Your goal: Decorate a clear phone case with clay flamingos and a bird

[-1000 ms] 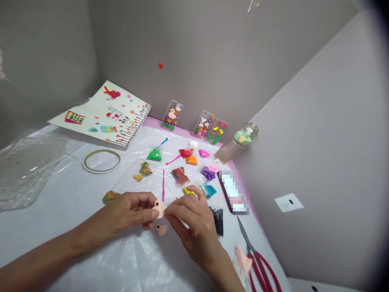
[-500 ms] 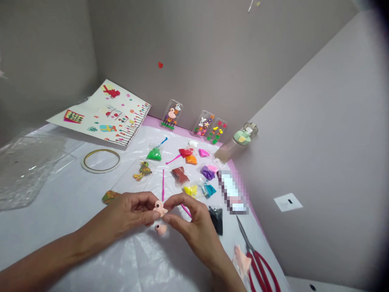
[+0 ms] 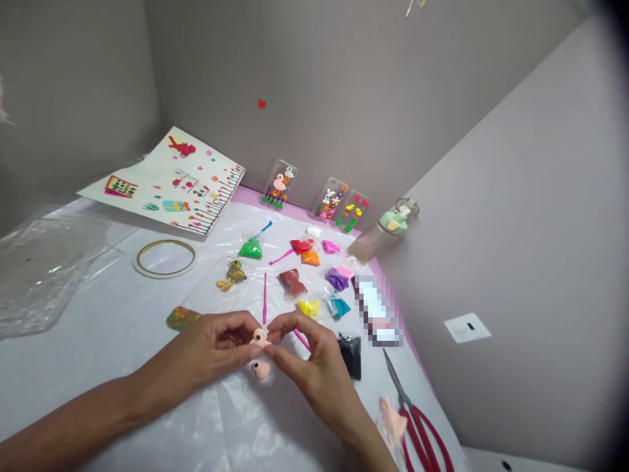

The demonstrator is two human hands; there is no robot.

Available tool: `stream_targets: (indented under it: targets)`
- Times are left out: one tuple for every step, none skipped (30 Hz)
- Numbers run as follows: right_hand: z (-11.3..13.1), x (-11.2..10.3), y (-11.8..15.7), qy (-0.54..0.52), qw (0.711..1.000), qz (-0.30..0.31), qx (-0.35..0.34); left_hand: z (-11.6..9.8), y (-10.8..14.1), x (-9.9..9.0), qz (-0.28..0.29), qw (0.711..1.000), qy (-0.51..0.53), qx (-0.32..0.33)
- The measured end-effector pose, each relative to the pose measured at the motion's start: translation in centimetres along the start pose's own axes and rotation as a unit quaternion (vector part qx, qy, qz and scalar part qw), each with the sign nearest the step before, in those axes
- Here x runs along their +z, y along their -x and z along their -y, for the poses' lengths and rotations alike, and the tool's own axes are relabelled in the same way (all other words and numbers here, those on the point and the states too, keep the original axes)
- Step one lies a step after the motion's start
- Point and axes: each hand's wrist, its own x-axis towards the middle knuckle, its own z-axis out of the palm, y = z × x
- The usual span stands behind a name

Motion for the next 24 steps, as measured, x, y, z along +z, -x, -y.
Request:
stream_targets:
  targets:
    - [0.01, 0.01, 0.02, 0.000, 1.000, 0.001, 0.000, -0.01, 0.00, 0.01, -0.004, 1.000, -0.001, 0.003]
    - [0.02, 0.02, 0.05, 0.001, 1.000, 0.000, -0.001, -0.02, -0.02, 0.03, -0.010, 1.000, -0.002, 0.006]
    - [0.04, 0.04, 0.08, 0.002, 1.000, -0.002, -0.003, -0.03, -0.04, 0.04, -0.014, 1.000, -0.002, 0.010]
    - [0.07, 0.05, 0.11, 0.003, 1.000, -0.004, -0.005, -0.03, -0.06, 0.06, -0.017, 1.000, -0.002, 0.012]
    - [0.09, 0.08, 0.14, 0.003, 1.000, -0.005, -0.006, -0.02, -0.08, 0.07, -0.017, 1.000, 0.000, 0.013]
    - [0.11, 0.10, 0.16, 0.002, 1.000, -0.006, -0.007, 0.01, -0.10, 0.07, -0.013, 1.000, 0.001, 0.011]
    - [0.13, 0.12, 0.17, 0.001, 1.000, -0.006, -0.007, 0.06, -0.12, 0.06, -0.009, 1.000, 0.002, 0.009]
    - [0.14, 0.14, 0.17, 0.000, 1.000, -0.005, -0.006, 0.13, -0.13, 0.04, -0.003, 1.000, 0.003, 0.007]
    - [0.14, 0.15, 0.17, -0.001, 1.000, -0.005, -0.005, 0.20, -0.13, 0.01, 0.001, 1.000, 0.004, 0.005]
    - [0.14, 0.15, 0.15, 0.000, 1.000, -0.006, -0.004, 0.25, -0.12, -0.02, 0.003, 1.000, 0.003, 0.004]
    - [0.14, 0.15, 0.14, 0.001, 1.000, -0.008, -0.002, 0.28, -0.10, -0.06, 0.004, 1.000, 0.002, 0.005]
    - [0.14, 0.13, 0.13, 0.002, 1.000, -0.010, -0.001, 0.27, -0.08, -0.09, 0.002, 1.000, 0.000, 0.006]
    - [0.15, 0.11, 0.12, 0.002, 1.000, -0.011, -0.001, 0.21, -0.05, -0.10, 0.002, 1.000, -0.003, 0.007]
    - [0.15, 0.08, 0.11, 0.001, 1.000, -0.010, -0.004, 0.11, -0.03, -0.11, 0.001, 1.000, -0.005, 0.007]
    - [0.16, 0.03, 0.10, -0.001, 1.000, -0.009, -0.008, -0.01, 0.00, -0.11, 0.001, 1.000, -0.007, 0.006]
    - [0.18, -0.01, 0.10, -0.001, 1.000, -0.007, -0.012, -0.14, 0.02, -0.09, 0.000, 1.000, -0.009, 0.001]
    - [0.19, -0.06, 0.10, 0.001, 1.000, -0.005, -0.017, -0.25, 0.04, -0.08, -0.003, 1.000, -0.011, -0.006]
    - [0.21, -0.10, 0.09, 0.004, 1.000, -0.004, -0.022, -0.33, 0.05, -0.06, -0.007, 1.000, -0.012, -0.014]
    - [0.22, -0.12, 0.09, 0.008, 1.000, -0.005, -0.025, -0.37, 0.06, -0.06, -0.010, 1.000, -0.013, -0.019]
    - [0.24, -0.13, 0.08, 0.009, 1.000, -0.006, -0.026, -0.36, 0.07, -0.06, -0.012, 1.000, -0.014, -0.022]
    - [0.25, -0.10, 0.08, 0.007, 1.000, -0.006, -0.024, -0.33, 0.07, -0.08, -0.012, 1.000, -0.016, -0.020]
    - [0.26, -0.06, 0.08, 0.003, 1.000, -0.004, -0.022, -0.27, 0.07, -0.11, -0.011, 1.000, -0.017, -0.015]
    - [0.26, 0.00, 0.08, -0.002, 1.000, -0.004, -0.017, -0.22, 0.07, -0.14, -0.007, 1.000, -0.016, -0.010]
    - [0.26, 0.08, 0.08, -0.007, 1.000, -0.003, -0.012, -0.17, 0.07, -0.17, -0.003, 1.000, -0.014, -0.007]
